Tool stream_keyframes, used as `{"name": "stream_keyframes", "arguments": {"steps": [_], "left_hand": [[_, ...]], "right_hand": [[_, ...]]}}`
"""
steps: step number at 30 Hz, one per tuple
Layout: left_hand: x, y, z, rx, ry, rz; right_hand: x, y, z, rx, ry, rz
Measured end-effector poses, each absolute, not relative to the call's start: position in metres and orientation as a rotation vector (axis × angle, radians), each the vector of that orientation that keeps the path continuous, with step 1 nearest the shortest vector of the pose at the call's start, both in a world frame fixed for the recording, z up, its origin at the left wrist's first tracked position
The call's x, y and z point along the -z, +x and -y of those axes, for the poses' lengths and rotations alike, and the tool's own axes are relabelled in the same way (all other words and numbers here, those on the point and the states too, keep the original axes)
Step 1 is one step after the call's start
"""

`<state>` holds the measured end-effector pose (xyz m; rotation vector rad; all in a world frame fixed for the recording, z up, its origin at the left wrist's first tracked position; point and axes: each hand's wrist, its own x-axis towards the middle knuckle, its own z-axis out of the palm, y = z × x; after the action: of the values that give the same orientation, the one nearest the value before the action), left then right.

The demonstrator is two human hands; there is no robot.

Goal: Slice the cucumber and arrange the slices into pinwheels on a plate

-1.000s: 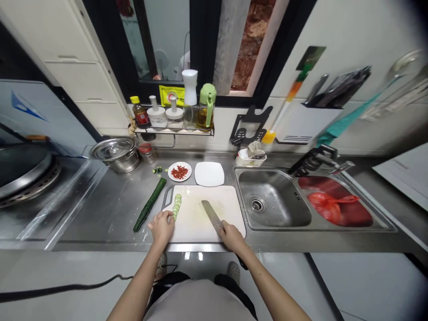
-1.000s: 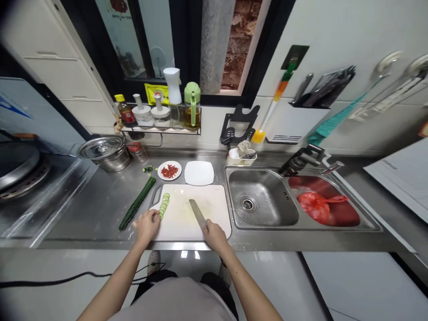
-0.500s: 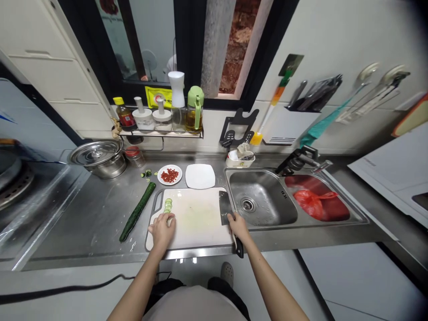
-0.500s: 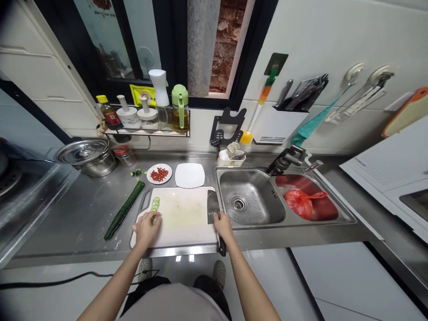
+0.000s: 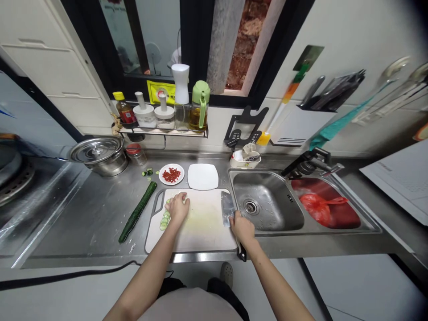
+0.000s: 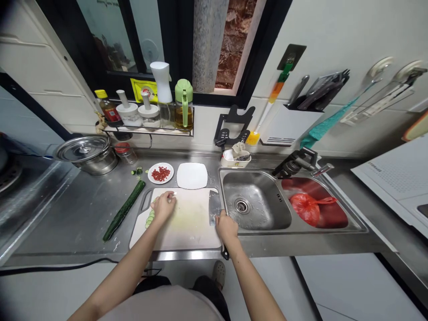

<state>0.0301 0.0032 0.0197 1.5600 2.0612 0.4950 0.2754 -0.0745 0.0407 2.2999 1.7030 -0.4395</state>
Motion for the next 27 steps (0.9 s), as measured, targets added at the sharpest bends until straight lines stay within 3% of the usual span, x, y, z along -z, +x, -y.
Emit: {"name": "stream_keyframes", "arguments": {"steps": [11, 19, 27], "left_hand": [[-0.005, 0.039, -0.085, -0.441, 1.563, -1.974], [0.012, 0.047, -0.113, -0.403, 1.485, -1.972], [0.020, 0.049, -0.121, -0.415, 1.420, -1.991]], "right_hand": [[-0.058, 0.287, 0.019, 0.346, 2.402, -1.813], [-0.040, 0.270, -0.088, 0.559, 2.483, -1.821], [-0.016, 0.259, -0.118, 0.756, 2.570, -1.698]]}}
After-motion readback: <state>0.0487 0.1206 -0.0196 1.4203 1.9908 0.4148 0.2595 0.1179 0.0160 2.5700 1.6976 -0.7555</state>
